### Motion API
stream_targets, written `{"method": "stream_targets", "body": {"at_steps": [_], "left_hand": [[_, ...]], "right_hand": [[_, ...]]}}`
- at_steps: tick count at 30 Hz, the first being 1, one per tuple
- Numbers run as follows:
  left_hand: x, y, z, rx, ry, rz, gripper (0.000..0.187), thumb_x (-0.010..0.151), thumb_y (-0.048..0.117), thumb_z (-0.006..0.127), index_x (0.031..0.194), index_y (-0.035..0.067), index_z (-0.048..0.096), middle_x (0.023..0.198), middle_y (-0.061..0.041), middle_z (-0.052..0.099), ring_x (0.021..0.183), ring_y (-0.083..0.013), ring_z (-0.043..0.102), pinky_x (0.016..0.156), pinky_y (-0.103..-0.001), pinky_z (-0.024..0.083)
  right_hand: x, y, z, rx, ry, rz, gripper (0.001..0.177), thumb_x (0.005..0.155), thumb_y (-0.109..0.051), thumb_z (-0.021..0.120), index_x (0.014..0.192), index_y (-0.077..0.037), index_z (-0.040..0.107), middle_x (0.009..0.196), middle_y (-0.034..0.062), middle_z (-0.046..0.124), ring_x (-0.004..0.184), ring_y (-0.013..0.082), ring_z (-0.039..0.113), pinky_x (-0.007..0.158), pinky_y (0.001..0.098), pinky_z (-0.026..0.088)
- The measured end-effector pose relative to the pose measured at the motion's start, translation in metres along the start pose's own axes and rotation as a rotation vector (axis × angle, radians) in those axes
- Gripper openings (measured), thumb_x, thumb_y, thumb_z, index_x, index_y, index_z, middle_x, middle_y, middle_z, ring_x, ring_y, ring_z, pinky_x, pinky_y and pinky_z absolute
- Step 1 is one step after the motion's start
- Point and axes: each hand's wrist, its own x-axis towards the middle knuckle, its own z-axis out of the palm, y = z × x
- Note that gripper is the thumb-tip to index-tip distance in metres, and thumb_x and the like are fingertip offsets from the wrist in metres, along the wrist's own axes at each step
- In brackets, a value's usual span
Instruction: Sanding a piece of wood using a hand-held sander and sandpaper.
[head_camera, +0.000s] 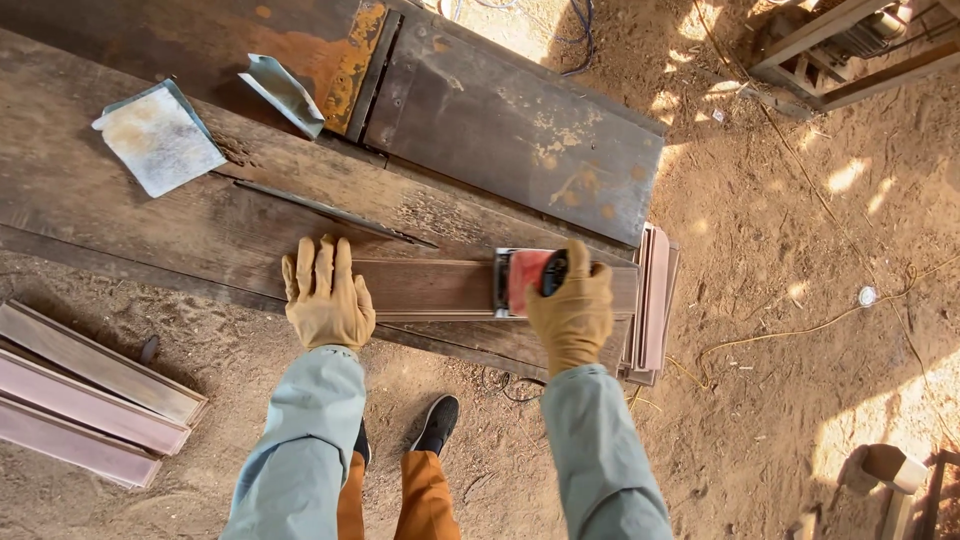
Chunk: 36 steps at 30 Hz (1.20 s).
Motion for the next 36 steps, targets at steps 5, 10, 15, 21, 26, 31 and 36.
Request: {"method": "stream_targets", "body": {"at_steps": [5, 10, 15, 21, 26, 31, 36], "left_hand": [[0.002, 0.004, -0.006, -0.009, 0.014, -0.005, 0.055, 0.103, 0.031, 0.043, 0.148, 0.000, 0.053, 0.152, -0.020, 0.051, 0.150, -0.0414, 0.035, 0.127, -0.057, 0.020], [0.003, 0.005, -0.009, 0.003, 0.015, -0.007, 0.054, 0.103, 0.031, 0.045, 0.147, 0.001, 0.054, 0.151, -0.019, 0.052, 0.150, -0.0406, 0.036, 0.127, -0.057, 0.022], [0.003, 0.006, -0.011, 0.013, 0.034, 0.004, 0.054, 0.103, 0.031, 0.046, 0.148, 0.002, 0.055, 0.150, -0.019, 0.054, 0.150, -0.0403, 0.036, 0.128, -0.057, 0.023], [0.003, 0.006, -0.010, 0.007, 0.046, 0.008, 0.054, 0.104, 0.032, 0.045, 0.148, 0.001, 0.054, 0.149, -0.020, 0.054, 0.149, -0.0406, 0.037, 0.128, -0.057, 0.023], [0.002, 0.004, -0.007, 0.022, 0.038, 0.009, 0.055, 0.103, 0.032, 0.045, 0.148, 0.002, 0.054, 0.151, -0.019, 0.054, 0.150, -0.0400, 0.036, 0.128, -0.057, 0.022], [0.001, 0.003, -0.002, 0.011, -0.001, -0.012, 0.057, 0.104, 0.034, 0.042, 0.151, 0.002, 0.052, 0.153, -0.020, 0.051, 0.152, -0.0399, 0.033, 0.129, -0.056, 0.019], [0.001, 0.002, 0.000, 0.067, -0.038, -0.007, 0.058, 0.104, 0.035, 0.040, 0.151, 0.003, 0.051, 0.155, -0.018, 0.051, 0.153, -0.0395, 0.032, 0.129, -0.055, 0.017]], "right_hand": [[0.026, 0.055, -0.008, 0.008, 0.056, 0.027, 0.069, 0.076, -0.029, 0.086, 0.134, -0.037, 0.048, 0.115, 0.0190, 0.055, 0.092, 0.0308, 0.067, 0.063, 0.0403, 0.063], [0.044, 0.094, -0.014, -0.026, 0.128, -0.002, 0.071, 0.074, -0.034, 0.088, 0.132, -0.039, 0.047, 0.113, 0.0180, 0.054, 0.092, 0.0343, 0.065, 0.062, 0.0426, 0.061], [0.064, 0.127, -0.020, -0.069, 0.087, 0.081, 0.067, 0.078, -0.040, 0.085, 0.132, -0.038, 0.048, 0.115, 0.0176, 0.054, 0.088, 0.0340, 0.067, 0.061, 0.0439, 0.061], [0.080, 0.156, -0.019, -0.067, 0.154, 0.031, 0.075, 0.073, -0.043, 0.087, 0.136, -0.040, 0.047, 0.117, 0.0160, 0.055, 0.089, 0.0359, 0.068, 0.063, 0.0473, 0.060], [0.083, 0.164, -0.020, -0.035, 0.181, 0.003, 0.078, 0.070, -0.042, 0.089, 0.136, -0.037, 0.048, 0.118, 0.0168, 0.055, 0.090, 0.0373, 0.068, 0.065, 0.0484, 0.059], [0.085, 0.171, -0.017, -0.044, 0.155, 0.032, 0.073, 0.074, -0.044, 0.087, 0.135, -0.041, 0.049, 0.122, 0.0139, 0.055, 0.088, 0.0328, 0.069, 0.059, 0.0442, 0.060], [0.085, 0.174, -0.017, -0.057, 0.156, 0.038, 0.073, 0.075, -0.044, 0.086, 0.138, -0.040, 0.048, 0.122, 0.0150, 0.055, 0.087, 0.0320, 0.068, 0.058, 0.0429, 0.060]]}}
